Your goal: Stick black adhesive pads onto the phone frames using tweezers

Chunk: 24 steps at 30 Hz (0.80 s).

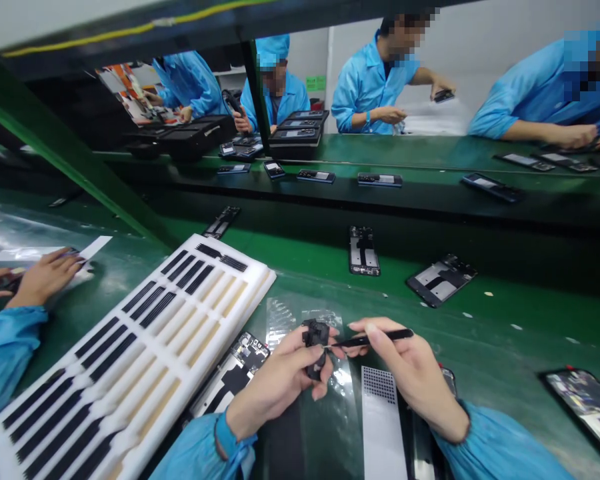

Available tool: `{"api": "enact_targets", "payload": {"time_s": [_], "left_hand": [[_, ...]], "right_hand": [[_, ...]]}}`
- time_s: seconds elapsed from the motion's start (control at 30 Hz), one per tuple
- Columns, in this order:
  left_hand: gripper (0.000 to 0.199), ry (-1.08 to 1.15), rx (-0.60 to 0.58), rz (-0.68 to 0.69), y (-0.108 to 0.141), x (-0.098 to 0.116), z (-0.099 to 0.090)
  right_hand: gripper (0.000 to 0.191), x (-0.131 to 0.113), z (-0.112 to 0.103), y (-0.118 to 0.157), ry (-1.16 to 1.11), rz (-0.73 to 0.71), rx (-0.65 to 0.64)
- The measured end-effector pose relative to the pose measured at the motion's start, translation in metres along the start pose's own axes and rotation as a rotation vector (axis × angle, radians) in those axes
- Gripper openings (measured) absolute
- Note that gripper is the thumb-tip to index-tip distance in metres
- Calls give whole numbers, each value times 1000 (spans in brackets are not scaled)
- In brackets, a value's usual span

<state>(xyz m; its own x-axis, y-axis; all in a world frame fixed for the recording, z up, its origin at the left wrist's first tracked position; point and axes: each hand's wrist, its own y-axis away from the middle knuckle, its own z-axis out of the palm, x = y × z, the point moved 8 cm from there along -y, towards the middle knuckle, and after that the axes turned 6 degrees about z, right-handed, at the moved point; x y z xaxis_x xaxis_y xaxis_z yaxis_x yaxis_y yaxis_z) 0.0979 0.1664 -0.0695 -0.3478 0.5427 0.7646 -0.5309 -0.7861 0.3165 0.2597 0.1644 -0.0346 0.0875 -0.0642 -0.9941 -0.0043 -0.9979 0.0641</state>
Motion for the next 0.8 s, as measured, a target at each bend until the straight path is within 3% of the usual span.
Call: {"api": "enact_targets", "payload": {"time_s": [0.4, 0.57, 0.8], "left_hand": [[23, 5, -80, 11, 7, 2, 10], [20, -43, -83, 23, 7, 3, 11], [30, -24, -70, 64, 4, 2, 11]], "right_hand": [[40, -8, 0, 2, 107, -71, 42], [31, -12, -2, 6, 168, -130, 57], [28, -8, 2, 9, 172, -172, 33]]}}
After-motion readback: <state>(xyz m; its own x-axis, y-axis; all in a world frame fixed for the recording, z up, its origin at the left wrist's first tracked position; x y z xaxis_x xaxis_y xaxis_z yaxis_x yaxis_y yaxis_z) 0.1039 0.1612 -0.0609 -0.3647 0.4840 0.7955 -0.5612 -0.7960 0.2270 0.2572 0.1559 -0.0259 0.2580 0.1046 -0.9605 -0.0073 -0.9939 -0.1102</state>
